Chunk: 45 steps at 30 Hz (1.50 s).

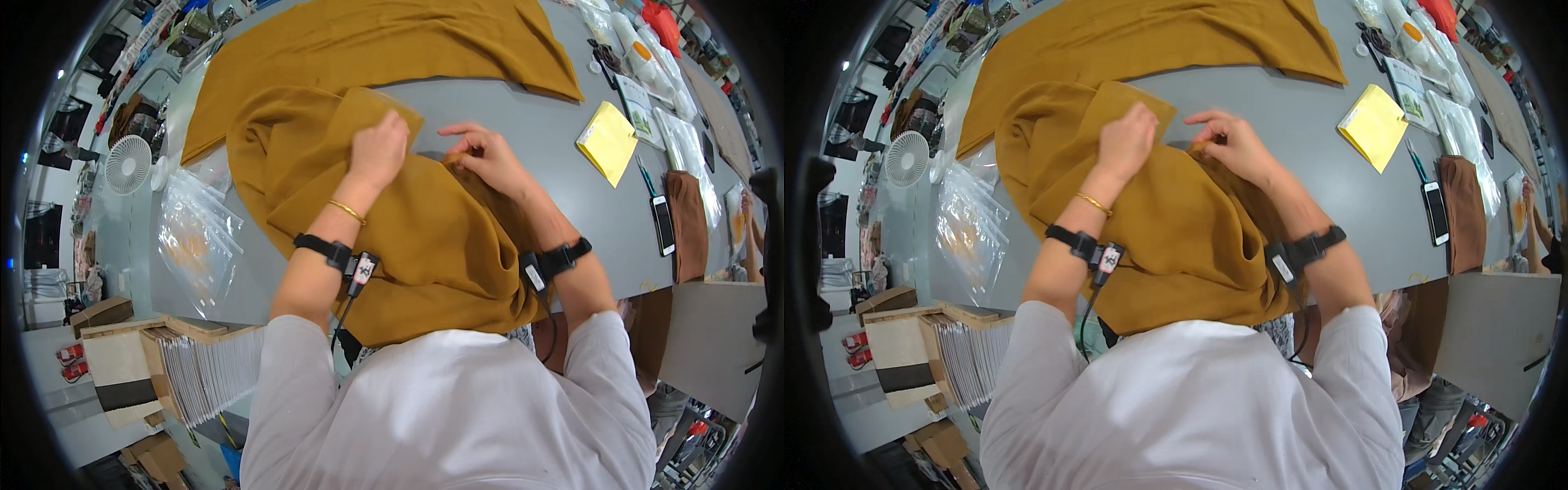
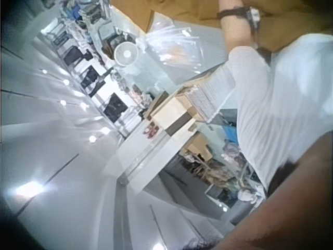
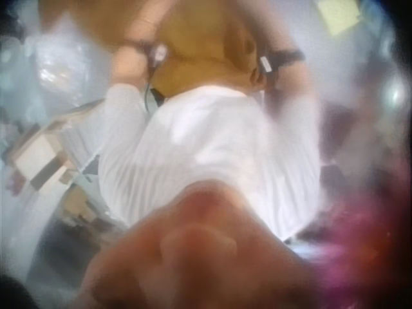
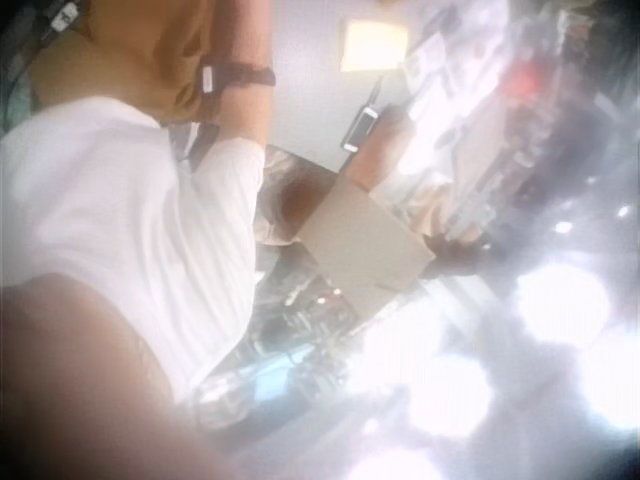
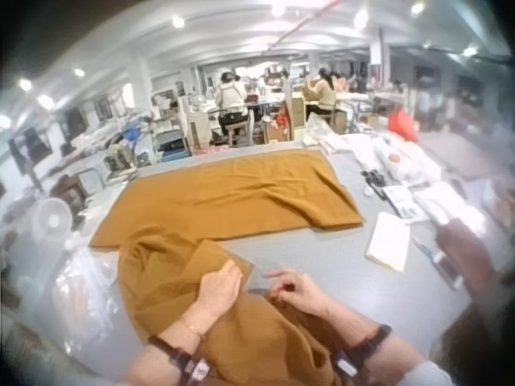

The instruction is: The person folds mustard-colored pants on a table, places each folded pair into a clear plastic bag, and stacks the packaged items in a cardboard box. The process repeats for multiple pairs of pants.

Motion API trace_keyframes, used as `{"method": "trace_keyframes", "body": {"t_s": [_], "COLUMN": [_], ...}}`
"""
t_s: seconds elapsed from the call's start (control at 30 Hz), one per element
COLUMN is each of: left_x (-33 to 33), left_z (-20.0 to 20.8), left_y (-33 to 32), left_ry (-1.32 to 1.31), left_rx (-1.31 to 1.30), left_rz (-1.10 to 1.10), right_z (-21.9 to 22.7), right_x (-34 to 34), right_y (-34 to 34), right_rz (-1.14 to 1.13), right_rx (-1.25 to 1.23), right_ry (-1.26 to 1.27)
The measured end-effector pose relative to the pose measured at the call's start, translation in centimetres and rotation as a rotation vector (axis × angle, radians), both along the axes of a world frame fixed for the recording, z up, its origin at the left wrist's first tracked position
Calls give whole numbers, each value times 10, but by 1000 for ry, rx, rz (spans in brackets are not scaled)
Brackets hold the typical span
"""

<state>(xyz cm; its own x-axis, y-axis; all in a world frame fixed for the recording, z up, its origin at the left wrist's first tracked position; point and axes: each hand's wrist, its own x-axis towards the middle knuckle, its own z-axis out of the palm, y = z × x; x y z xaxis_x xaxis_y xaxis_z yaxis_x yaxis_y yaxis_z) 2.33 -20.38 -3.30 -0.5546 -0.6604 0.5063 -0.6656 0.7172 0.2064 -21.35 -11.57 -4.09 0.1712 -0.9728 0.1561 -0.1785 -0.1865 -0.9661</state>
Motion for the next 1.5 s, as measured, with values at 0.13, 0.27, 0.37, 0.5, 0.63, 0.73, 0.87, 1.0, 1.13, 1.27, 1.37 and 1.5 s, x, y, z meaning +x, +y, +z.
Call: {"method": "trace_keyframes", "body": {"t_s": [0.13,0.27,0.37,0.5,0.63,0.73,0.87,1.0,1.13,1.27,1.37,1.5], "left_x": [-9,5,13,50,166,247,261,276,305,344,360,349], "left_z": [-34,-27,5,72,135,160,247,355,293,328,381,326], "left_y": [1,6,23,60,92,106,88,98,145,173,143,42], "left_ry": [-37,205,345,327,-150,-349,-628,-507,-805,-669,-295,-450], "left_rx": [143,337,542,468,101,132,-307,-928,-470,-577,-706,-478], "left_rz": [-6,0,-27,-107,-121,1,4,361,142,173,194,164], "right_z": [4,2,3,29,81,114,183,319,304,306,341,323], "right_x": [-11,-8,13,33,-54,-153,-195,-215,-187,-178,-195,-170], "right_y": [13,-3,-22,-24,1,25,5,10,86,114,30,-83], "right_rz": [-35,-7,121,152,-170,-333,-56,-581,10,32,29,5], "right_rx": [147,-50,-152,-185,-269,-311,-342,-776,-344,-300,-420,-407], "right_ry": [-1,80,58,104,295,-39,496,622,889,697,688,694]}}
